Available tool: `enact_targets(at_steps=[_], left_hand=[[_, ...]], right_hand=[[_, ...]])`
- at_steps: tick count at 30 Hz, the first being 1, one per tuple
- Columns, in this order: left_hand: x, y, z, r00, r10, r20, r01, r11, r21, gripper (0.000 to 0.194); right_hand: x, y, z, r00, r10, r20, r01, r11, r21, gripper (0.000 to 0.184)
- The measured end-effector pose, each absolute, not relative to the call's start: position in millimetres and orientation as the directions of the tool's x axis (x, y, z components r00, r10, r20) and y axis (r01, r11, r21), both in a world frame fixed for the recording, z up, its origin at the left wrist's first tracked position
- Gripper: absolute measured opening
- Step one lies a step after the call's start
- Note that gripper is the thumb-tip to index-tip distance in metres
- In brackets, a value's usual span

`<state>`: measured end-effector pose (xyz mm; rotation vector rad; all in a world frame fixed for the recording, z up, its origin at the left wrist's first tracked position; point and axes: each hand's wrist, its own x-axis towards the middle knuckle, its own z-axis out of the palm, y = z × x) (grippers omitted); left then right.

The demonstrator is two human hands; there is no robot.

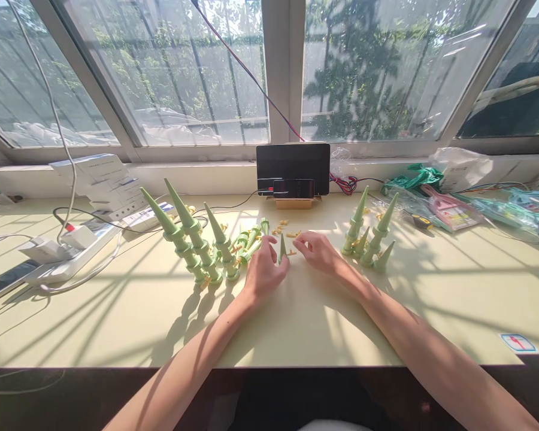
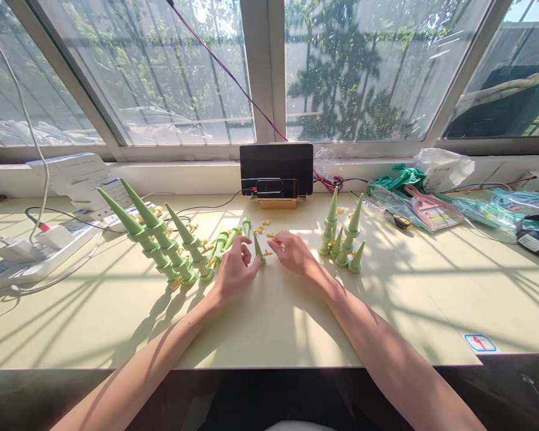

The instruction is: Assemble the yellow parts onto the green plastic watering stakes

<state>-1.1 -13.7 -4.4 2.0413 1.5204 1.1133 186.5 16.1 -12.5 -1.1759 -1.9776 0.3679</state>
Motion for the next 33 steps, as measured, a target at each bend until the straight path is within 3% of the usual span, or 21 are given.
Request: enact_targets(at_steps=[9, 22, 33], left_hand=[[-4, -6, -8, 0.244, 0.92, 0.307, 0.682, -0.388, 0.62, 0.011], [-5, -2, -12, 0.288, 0.886, 0.364, 0.638, -0.46, 0.617, 0.019], [-6, -2, -12, 0.319, 0.842, 0.435, 0.609, -0.534, 0.586, 0.023]], right_hand=[[184, 16, -16, -0.405, 0.824, 0.397, 0.546, 0.566, -0.617, 0.022], [175, 7, -17, -0.392, 0.805, 0.446, 0.474, 0.592, -0.652, 0.026], [173, 3, -14, -0.315, 0.856, 0.409, 0.425, 0.513, -0.746, 0.027]])
